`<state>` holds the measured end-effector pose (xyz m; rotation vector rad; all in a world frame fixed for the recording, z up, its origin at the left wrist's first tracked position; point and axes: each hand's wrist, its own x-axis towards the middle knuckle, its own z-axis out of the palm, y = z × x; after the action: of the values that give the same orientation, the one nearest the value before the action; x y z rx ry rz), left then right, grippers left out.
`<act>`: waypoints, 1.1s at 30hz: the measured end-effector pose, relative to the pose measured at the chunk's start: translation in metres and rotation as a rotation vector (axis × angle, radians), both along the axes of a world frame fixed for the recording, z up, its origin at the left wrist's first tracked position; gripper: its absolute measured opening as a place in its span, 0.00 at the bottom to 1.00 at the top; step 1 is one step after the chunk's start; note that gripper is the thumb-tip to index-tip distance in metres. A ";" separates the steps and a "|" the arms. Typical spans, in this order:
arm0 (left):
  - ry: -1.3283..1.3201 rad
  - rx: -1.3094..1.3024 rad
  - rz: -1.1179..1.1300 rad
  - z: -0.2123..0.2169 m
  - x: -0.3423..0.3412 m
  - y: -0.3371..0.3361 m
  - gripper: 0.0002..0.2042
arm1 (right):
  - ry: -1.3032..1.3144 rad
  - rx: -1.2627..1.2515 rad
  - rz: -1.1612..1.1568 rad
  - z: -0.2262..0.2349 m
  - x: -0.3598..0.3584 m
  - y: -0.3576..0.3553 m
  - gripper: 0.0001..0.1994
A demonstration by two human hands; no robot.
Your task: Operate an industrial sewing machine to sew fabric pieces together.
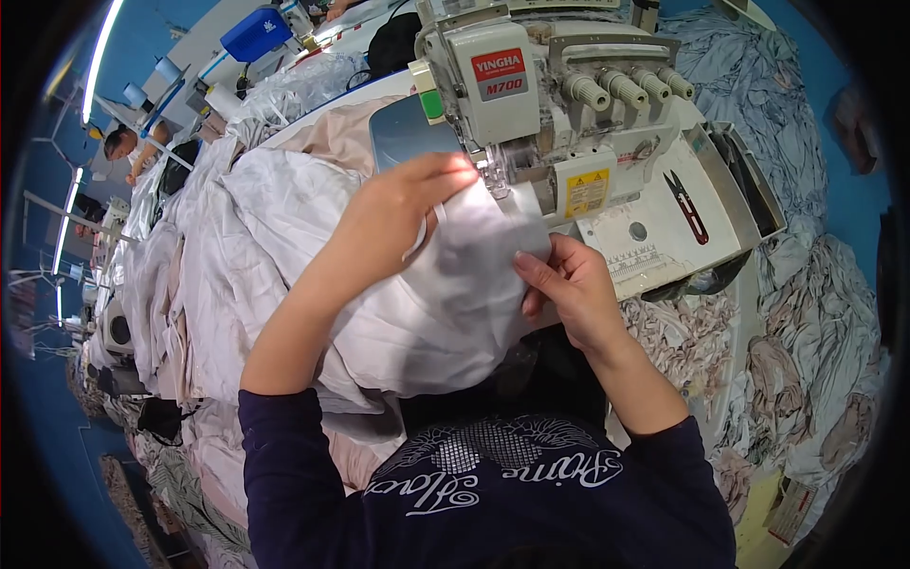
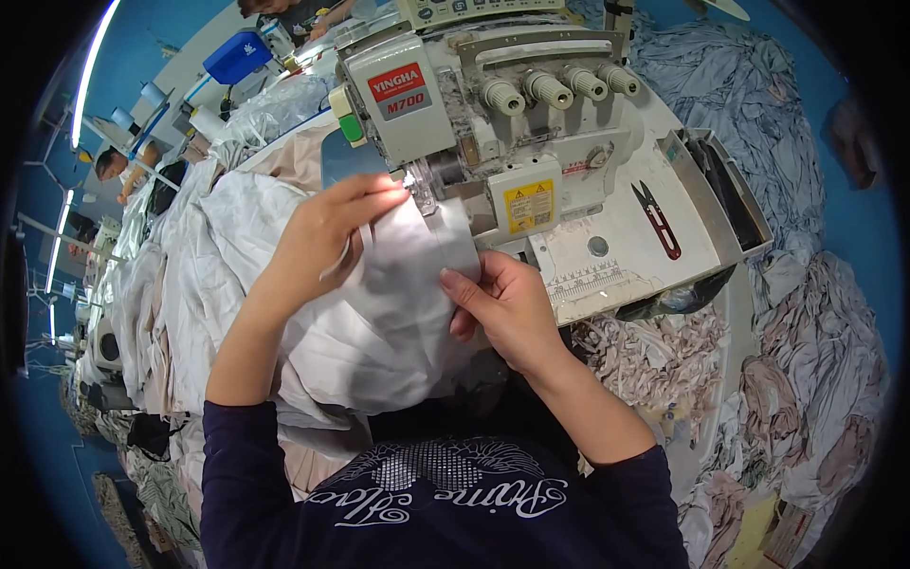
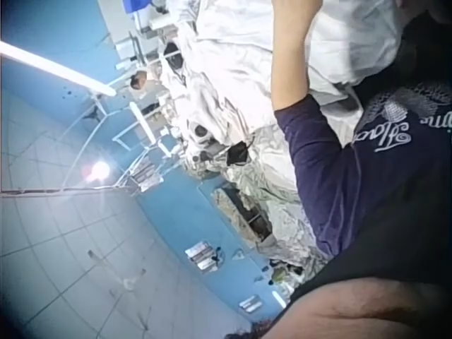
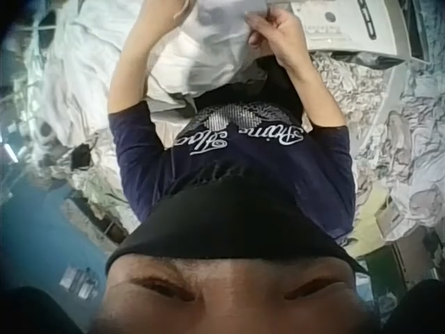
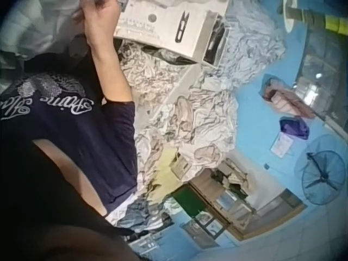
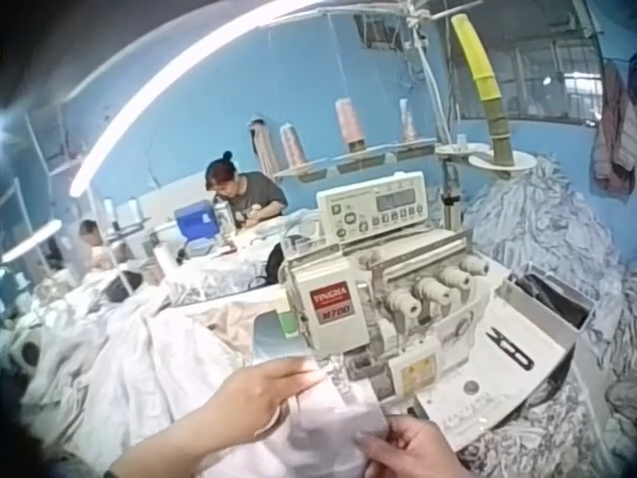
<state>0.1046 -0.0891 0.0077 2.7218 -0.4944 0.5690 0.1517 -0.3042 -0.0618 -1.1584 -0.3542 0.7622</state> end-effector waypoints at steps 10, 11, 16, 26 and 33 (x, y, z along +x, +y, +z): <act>-0.110 0.364 0.162 -0.005 0.044 0.062 0.23 | -0.004 0.008 -0.026 0.004 0.006 0.008 0.08; -0.108 0.364 0.161 -0.005 0.047 0.066 0.23 | -0.002 0.007 -0.027 0.004 0.007 0.008 0.08; -0.064 0.390 0.385 -0.011 0.064 0.088 0.17 | -0.016 0.006 0.012 0.005 0.010 0.007 0.07; -0.091 0.393 0.604 -0.020 0.087 0.124 0.15 | -0.038 0.039 0.024 0.003 0.012 0.006 0.08; -0.236 0.132 0.414 0.003 -0.010 0.077 0.14 | -0.074 -0.010 0.000 0.003 0.005 0.009 0.06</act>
<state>0.0949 -0.0122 0.0106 2.9140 -0.0118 1.0017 0.1572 -0.2956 -0.0590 -1.1978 -0.4122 0.7230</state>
